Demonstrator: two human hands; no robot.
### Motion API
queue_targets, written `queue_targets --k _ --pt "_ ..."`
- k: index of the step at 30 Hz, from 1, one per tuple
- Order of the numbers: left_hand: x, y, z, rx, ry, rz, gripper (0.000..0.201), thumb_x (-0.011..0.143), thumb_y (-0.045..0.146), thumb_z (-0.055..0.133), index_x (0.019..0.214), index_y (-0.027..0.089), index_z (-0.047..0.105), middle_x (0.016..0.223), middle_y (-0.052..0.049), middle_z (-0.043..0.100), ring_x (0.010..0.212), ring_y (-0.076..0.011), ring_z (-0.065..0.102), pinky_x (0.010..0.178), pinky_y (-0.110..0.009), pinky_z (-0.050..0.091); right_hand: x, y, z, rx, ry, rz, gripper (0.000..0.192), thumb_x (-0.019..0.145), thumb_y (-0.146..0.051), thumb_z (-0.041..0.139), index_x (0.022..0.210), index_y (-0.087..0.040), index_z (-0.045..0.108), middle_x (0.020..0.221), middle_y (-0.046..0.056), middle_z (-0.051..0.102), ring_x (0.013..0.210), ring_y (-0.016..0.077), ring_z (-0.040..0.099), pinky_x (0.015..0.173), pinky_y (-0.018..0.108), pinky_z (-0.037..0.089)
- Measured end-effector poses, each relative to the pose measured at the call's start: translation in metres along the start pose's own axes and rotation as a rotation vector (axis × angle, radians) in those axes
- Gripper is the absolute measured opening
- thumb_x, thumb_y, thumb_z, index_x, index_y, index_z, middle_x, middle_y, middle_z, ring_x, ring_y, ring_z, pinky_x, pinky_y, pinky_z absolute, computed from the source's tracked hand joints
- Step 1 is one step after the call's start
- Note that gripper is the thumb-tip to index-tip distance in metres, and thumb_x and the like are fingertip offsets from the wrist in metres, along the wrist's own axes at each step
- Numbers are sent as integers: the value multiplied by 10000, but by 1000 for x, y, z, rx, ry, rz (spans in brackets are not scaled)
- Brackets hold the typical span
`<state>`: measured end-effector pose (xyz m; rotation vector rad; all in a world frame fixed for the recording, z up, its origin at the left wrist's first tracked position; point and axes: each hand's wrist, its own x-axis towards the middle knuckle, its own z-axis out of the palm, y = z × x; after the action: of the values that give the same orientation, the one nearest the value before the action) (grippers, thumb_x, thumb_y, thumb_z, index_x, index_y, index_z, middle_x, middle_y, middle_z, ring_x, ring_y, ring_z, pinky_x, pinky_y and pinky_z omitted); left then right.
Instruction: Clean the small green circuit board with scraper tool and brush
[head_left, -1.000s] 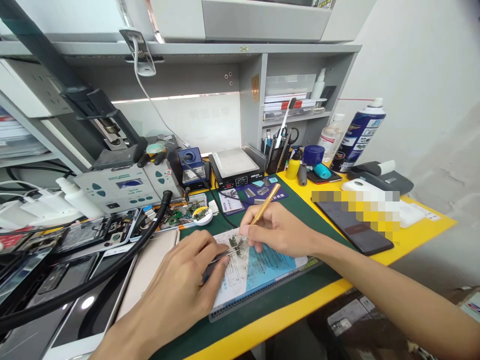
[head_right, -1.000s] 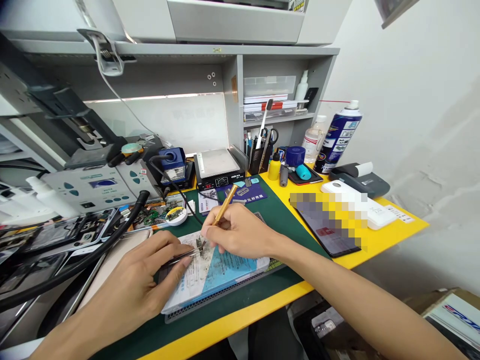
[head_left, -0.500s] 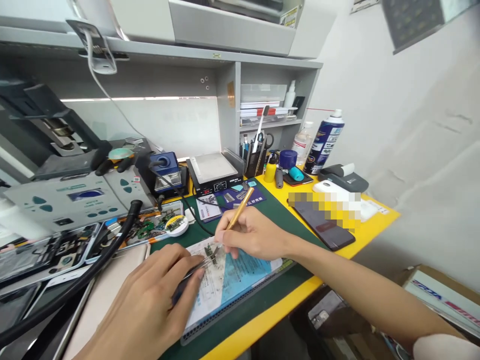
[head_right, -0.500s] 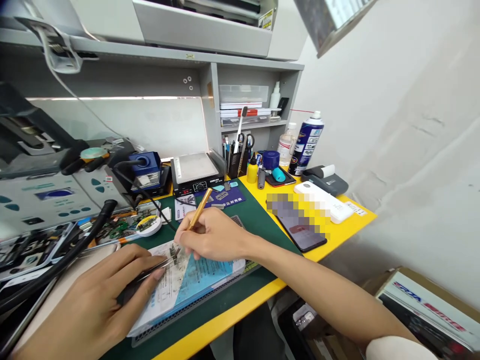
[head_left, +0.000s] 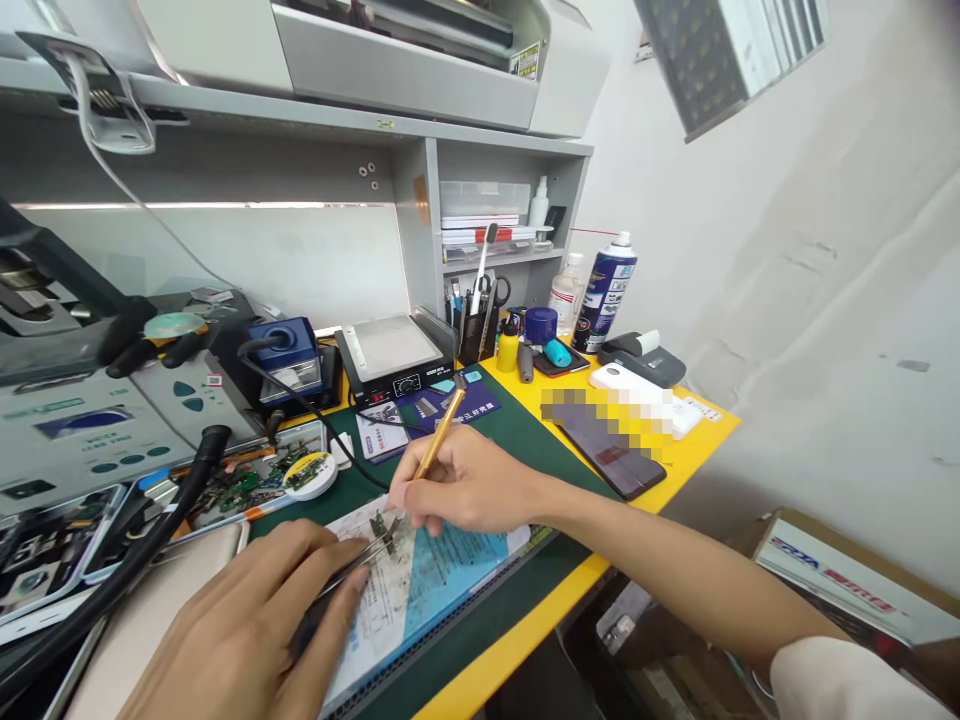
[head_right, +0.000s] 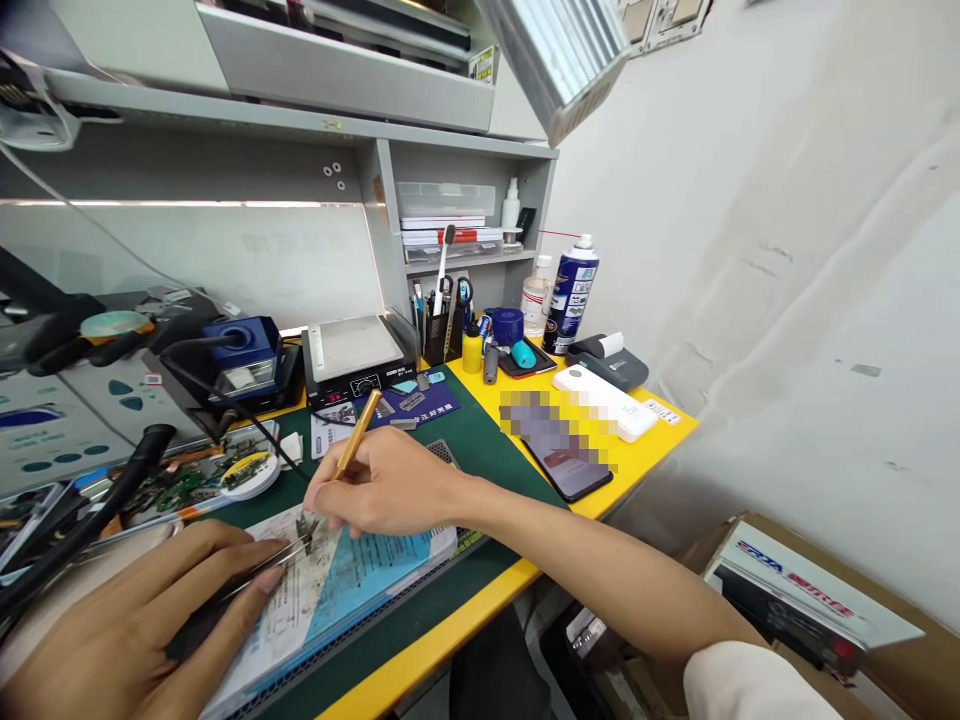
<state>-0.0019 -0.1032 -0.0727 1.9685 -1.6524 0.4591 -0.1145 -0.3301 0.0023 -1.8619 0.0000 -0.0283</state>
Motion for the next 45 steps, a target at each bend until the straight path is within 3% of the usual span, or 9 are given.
queue_targets --k 11,45 --pt "3 1 -2 7 -32 36 219 1034 375 518 1192 261 619 1053 -36 660 910 -194 657 815 -324 474 0 -1 0 -13 13 -10 126 860 -230 605 781 -147 659 667 -26 629 547 79 594 523 185 507" --pt "2 3 -4 14 -39 40 211 1040 350 515 1207 258 604 1063 -43 655 923 -199 647 828 -357 460 0 -3 1 49 33 49 293 813 -411 769 773 -157 629 636 -20 640 539 91 583 519 194 497"
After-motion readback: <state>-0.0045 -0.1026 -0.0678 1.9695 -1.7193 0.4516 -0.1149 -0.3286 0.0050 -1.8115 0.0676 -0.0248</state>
